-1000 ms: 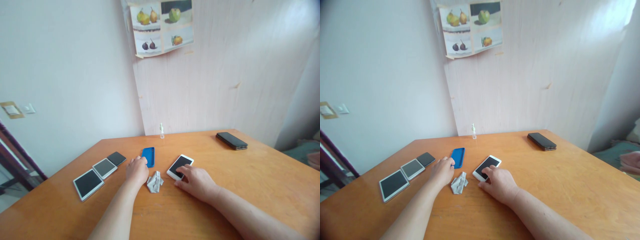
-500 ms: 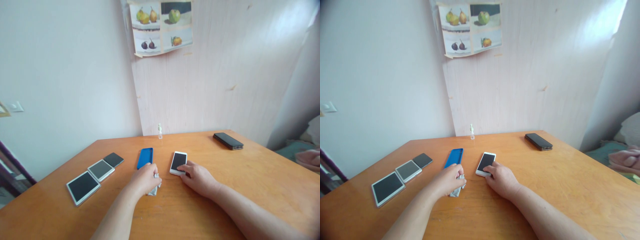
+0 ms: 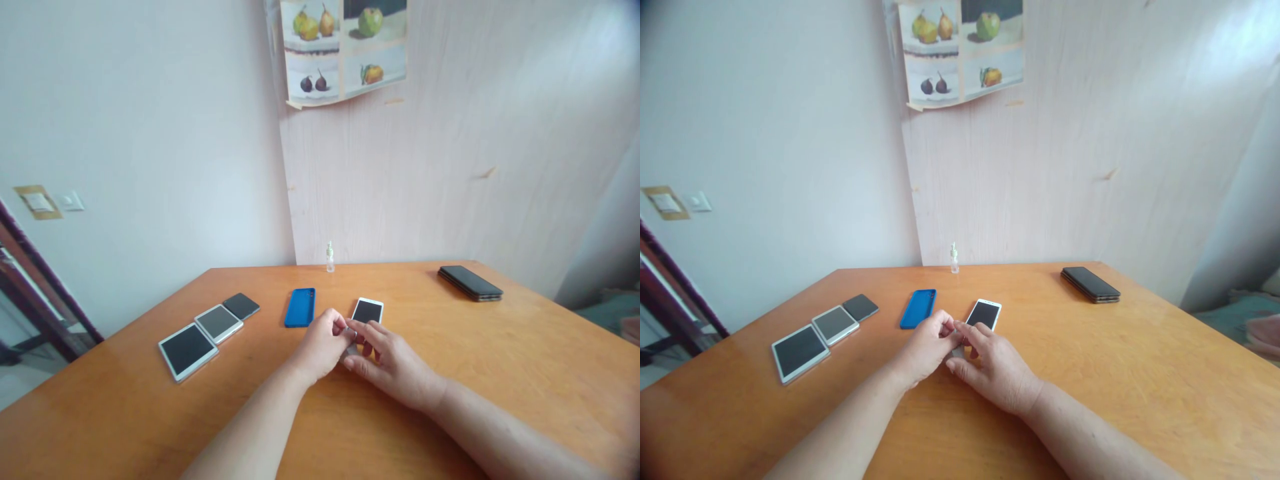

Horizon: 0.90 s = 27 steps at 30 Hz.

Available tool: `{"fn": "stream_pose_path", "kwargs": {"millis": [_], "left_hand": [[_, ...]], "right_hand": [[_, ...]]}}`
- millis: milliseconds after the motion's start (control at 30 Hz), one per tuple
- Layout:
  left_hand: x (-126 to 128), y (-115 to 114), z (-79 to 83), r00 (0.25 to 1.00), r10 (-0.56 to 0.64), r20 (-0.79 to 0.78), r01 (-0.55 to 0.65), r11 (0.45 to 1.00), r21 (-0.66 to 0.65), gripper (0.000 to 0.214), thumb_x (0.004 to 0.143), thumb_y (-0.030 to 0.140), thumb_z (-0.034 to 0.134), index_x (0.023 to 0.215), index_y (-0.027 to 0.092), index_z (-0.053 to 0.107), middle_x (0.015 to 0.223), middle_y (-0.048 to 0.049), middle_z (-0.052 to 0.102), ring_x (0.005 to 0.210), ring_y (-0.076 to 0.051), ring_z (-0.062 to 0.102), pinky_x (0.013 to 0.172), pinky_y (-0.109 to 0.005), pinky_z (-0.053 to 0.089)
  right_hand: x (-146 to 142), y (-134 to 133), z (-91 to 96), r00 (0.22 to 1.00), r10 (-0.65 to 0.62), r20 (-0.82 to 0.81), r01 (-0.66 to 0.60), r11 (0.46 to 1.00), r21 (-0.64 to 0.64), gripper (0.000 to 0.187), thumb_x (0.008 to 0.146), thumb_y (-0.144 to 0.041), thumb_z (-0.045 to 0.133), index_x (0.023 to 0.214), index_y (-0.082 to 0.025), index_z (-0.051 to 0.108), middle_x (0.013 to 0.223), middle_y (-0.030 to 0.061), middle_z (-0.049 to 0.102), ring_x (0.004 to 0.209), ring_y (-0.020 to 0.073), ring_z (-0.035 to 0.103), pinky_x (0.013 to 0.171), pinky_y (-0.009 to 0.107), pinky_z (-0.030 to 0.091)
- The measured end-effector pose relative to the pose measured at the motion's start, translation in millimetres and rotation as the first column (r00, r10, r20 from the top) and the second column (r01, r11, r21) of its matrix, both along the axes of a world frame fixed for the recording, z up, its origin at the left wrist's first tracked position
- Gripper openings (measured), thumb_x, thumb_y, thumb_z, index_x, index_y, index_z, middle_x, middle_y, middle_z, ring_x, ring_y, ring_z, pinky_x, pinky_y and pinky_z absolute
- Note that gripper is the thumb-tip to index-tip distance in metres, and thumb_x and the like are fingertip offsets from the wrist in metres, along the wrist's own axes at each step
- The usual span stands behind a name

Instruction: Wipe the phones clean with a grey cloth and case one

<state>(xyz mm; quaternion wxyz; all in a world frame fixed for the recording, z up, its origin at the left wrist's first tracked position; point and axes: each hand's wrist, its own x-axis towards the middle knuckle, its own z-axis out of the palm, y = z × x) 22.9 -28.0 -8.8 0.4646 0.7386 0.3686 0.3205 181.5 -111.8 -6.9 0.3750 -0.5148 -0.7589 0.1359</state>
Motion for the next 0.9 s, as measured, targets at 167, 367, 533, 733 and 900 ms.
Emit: {"fn": "stream_pose_path", "kwargs": {"millis": [167, 367, 533, 733, 900], "left_hand": [[5.9, -7.8, 0.5, 0.997, 0.069, -0.042, -0.066, 0.995, 0.078, 0.020, 0.088, 0.039, 0.056, 0.086, 0.021, 0.048, 0.074, 0.0021, 0.059, 0.066, -0.013, 0.057, 0.057, -0.022, 0.042], [3.4, -12.6, 7.9, 0.824, 0.346, -0.448, 0.009, 0.783, 0.623, 0.013, 0.094, 0.032, 0.046, 0.100, 0.022, 0.053, 0.095, -0.0053, 0.066, 0.090, -0.022, 0.062, 0.075, -0.033, 0.041], [8.2, -20.0, 12.9, 0.667, 0.488, -0.562, 0.152, 0.650, 0.744, 0.013, 0.091, 0.017, 0.043, 0.094, 0.020, 0.056, 0.096, -0.0082, 0.066, 0.096, -0.026, 0.059, 0.088, -0.043, 0.036], [16.7, -21.5, 14.3, 0.624, 0.510, -0.592, 0.234, 0.601, 0.764, 0.018, 0.086, 0.011, 0.044, 0.094, 0.019, 0.058, 0.097, -0.0091, 0.065, 0.097, -0.026, 0.058, 0.090, -0.044, 0.034], [25.2, -10.2, 19.4, 0.626, 0.488, -0.609, 0.147, 0.693, 0.706, 0.021, 0.092, 0.037, 0.045, 0.093, 0.021, 0.059, 0.102, -0.0095, 0.066, 0.100, -0.027, 0.059, 0.084, -0.040, 0.040]], "right_hand": [[1.3, 7.8, -9.8, 0.999, 0.007, -0.048, -0.006, 1.000, 0.012, 0.041, 0.089, -0.027, 0.055, 0.130, -0.025, 0.055, 0.098, 0.0052, 0.066, 0.083, 0.0176, 0.062, 0.073, 0.028, 0.047], [20.5, 21.4, -17.4, 0.983, -0.183, -0.033, 0.184, 0.982, 0.034, 0.017, 0.089, -0.029, 0.049, 0.091, -0.022, 0.065, 0.086, 0.0031, 0.068, 0.080, 0.0181, 0.062, 0.073, 0.028, 0.045], [30.5, 26.8, -19.2, 0.936, -0.348, -0.056, 0.351, 0.932, 0.088, 0.017, 0.089, -0.034, 0.047, 0.086, -0.023, 0.060, 0.084, 0.0025, 0.066, 0.078, 0.0182, 0.060, 0.069, 0.028, 0.043], [40.6, 38.0, -25.7, 0.884, -0.435, -0.171, 0.457, 0.882, 0.119, 0.020, 0.087, -0.035, 0.045, 0.089, -0.023, 0.061, 0.087, 0.0039, 0.066, 0.082, 0.0195, 0.060, 0.073, 0.030, 0.043], [54.8, 53.1, -34.7, 0.743, -0.578, -0.337, 0.602, 0.798, -0.041, 0.025, 0.082, -0.041, 0.047, 0.082, -0.021, 0.062, 0.084, 0.0055, 0.066, 0.078, 0.0207, 0.059, 0.071, 0.032, 0.042]]}}
